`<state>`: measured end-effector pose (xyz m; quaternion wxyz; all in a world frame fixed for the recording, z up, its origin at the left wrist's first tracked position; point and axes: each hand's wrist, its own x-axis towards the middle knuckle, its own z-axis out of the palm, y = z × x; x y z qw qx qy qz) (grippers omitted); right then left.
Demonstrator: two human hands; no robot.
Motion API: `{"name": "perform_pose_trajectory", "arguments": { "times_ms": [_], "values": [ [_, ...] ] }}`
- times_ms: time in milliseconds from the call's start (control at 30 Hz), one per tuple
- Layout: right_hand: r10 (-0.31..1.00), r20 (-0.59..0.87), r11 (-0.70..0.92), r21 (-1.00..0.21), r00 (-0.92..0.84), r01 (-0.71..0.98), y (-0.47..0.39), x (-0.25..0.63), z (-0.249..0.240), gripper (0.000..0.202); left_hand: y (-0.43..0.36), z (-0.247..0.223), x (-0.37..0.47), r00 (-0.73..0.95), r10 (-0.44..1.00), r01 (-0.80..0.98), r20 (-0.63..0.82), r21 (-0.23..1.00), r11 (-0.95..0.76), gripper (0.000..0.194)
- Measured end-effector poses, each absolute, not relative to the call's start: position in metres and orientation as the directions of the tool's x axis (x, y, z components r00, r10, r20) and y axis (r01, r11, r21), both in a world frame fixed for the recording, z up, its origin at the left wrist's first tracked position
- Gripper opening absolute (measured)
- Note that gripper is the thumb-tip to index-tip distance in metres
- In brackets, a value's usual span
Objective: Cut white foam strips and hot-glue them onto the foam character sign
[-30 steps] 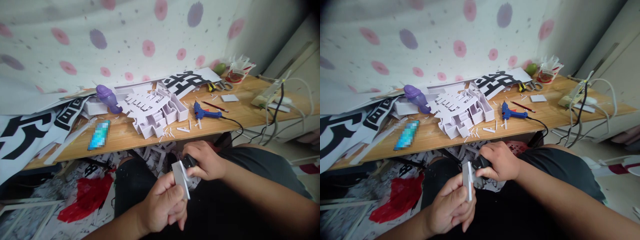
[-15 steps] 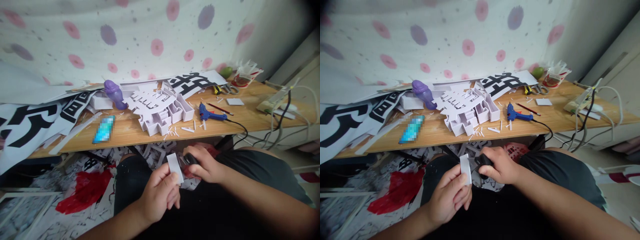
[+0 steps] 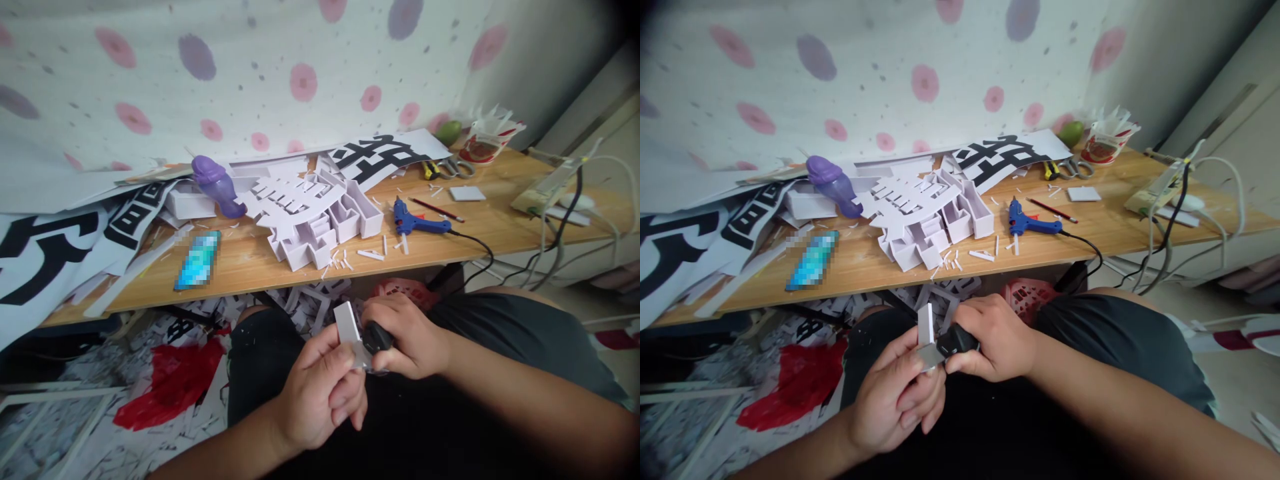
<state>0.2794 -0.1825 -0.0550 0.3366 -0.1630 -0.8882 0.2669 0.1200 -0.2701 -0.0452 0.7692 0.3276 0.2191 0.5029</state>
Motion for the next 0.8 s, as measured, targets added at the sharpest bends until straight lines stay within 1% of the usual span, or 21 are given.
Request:
{"name": "perform_pose_trajectory", "arguments": {
  "times_ms": [167,400,600,800],
  "values": [
    [0.487,0.505,0.802,-0.581,-0.713,0.136,-0.1803,0.2834,-0.0546,0.055,-0.2704,-0.0447,0.1218,0.445,0.896,-0.615,0.004,0.729,0.302,0.018],
    [0.434,0.538,0.835,-0.541,-0.723,0.099,-0.1838,0.283,-0.053,0.055,-0.2711,-0.046,0.1221,0.41,0.912,-0.644,0.012,0.712,0.281,0.018],
    [0.47,0.531,0.826,-0.546,-0.705,0.139,-0.179,0.2836,-0.0526,0.054,-0.2708,-0.0467,0.1203,0.466,0.884,-0.609,0.035,0.738,0.291,0.016],
    [0.49,0.505,0.813,-0.559,-0.711,0.164,-0.1765,0.2837,-0.0533,0.054,-0.2726,-0.0467,0.1185,0.491,0.871,-0.582,0.006,0.746,0.323,0.017]
  ]
}}
